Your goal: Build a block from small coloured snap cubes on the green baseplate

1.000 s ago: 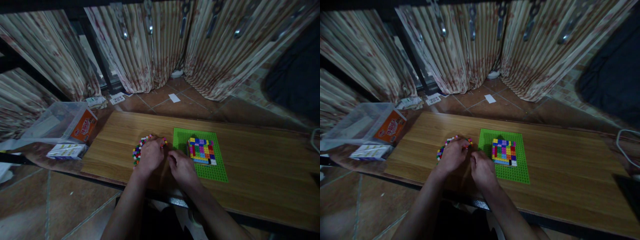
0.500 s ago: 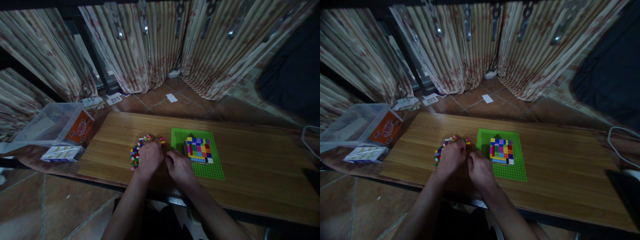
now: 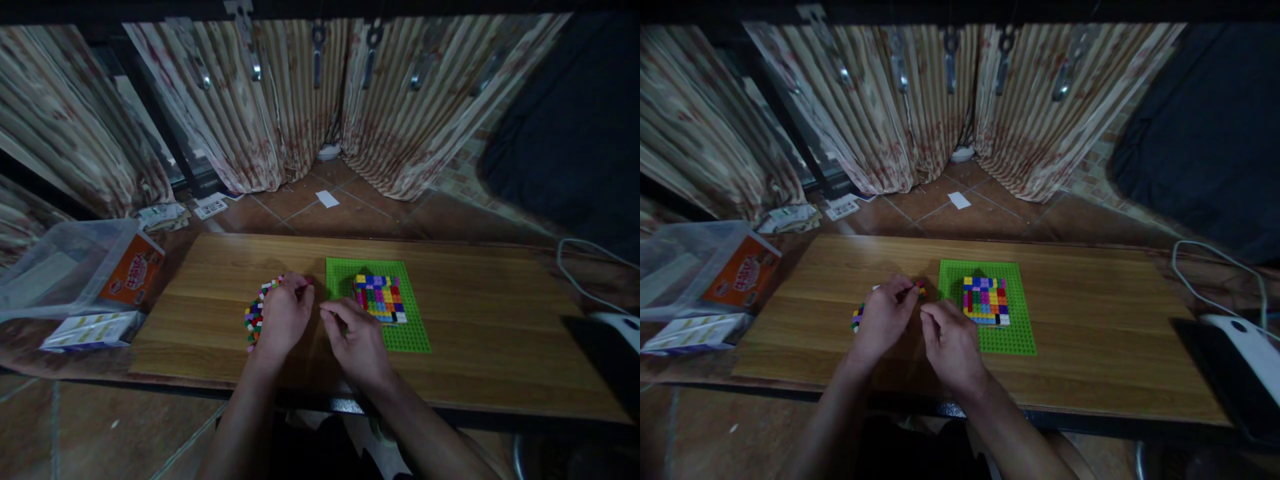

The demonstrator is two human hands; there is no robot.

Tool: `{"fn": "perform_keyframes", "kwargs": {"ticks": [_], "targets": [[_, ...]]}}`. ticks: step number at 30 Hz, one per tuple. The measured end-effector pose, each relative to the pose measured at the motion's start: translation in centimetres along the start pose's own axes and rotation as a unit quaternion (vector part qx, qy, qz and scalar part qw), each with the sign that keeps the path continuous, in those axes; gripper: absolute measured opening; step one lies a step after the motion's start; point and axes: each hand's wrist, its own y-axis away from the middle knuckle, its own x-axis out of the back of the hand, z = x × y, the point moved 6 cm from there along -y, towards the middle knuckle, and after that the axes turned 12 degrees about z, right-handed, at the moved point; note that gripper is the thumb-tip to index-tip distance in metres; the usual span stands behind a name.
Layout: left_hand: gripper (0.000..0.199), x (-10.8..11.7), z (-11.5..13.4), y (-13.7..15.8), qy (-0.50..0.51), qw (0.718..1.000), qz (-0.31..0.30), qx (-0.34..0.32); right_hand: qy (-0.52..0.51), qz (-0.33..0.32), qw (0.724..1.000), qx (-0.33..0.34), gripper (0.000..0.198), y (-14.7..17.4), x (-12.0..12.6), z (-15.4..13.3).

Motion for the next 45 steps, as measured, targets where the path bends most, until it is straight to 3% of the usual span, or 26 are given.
{"fn": "perform_keyframes", "kwargs": {"ticks": [2, 5, 9, 14, 26, 29, 32, 37, 40, 45], "targets": [[0.009, -0.4, 0.4, 0.2, 0.107, 0.994, -0.005, 0.010, 0.006, 0.029, 1.000, -0.002, 0.016, -0.5, 1.0, 0.2], [0.011, -1.5, 1.2, 0.7, 0.251, 0.965, -0.059, 0.049, 0.027, 0.043, 0.999, -0.003, 0.019, -0.9, 1.9, 0.8], [0.013, -2.6, 2.1, 1.2, 0.361, 0.919, -0.120, 0.103, 0.017, 0.032, 0.999, 0.008, 0.022, -1.1, 2.3, 1.2], [0.018, -3.3, 2.6, 1.4, 0.392, 0.897, -0.159, 0.129, 0.010, 0.042, 0.999, -0.028, 0.016, -1.4, 3.3, 1.6], [0.025, -4.7, 3.8, 2.0, 0.413, 0.882, -0.154, 0.167, 0.001, 0.044, 0.997, -0.065, 0.010, -1.7, 5.0, 2.9], [0.025, -5.1, 3.8, 1.9, 0.394, 0.889, -0.162, 0.170, 0.025, 0.074, 0.995, -0.065, 0.010, -2.0, 5.9, 4.0], [0.022, -5.1, 3.3, 1.6, 0.345, 0.918, -0.127, 0.151, 0.085, 0.101, 0.990, -0.058, 0.013, -2.3, 6.8, 5.2], [0.021, -5.3, 3.0, 1.6, 0.235, 0.964, -0.097, 0.080, 0.142, 0.070, 0.986, -0.046, 0.018, -2.6, 6.5, 6.1], [0.025, -5.6, 3.4, 1.9, 0.203, 0.971, -0.111, 0.056, 0.168, 0.062, 0.983, -0.035, 0.018, -2.7, 6.1, 6.1], [0.030, -6.1, 4.0, 2.6, 0.198, 0.967, -0.145, 0.072, 0.199, 0.072, 0.977, -0.021, 0.019, -2.6, 5.8, 6.0]]}}
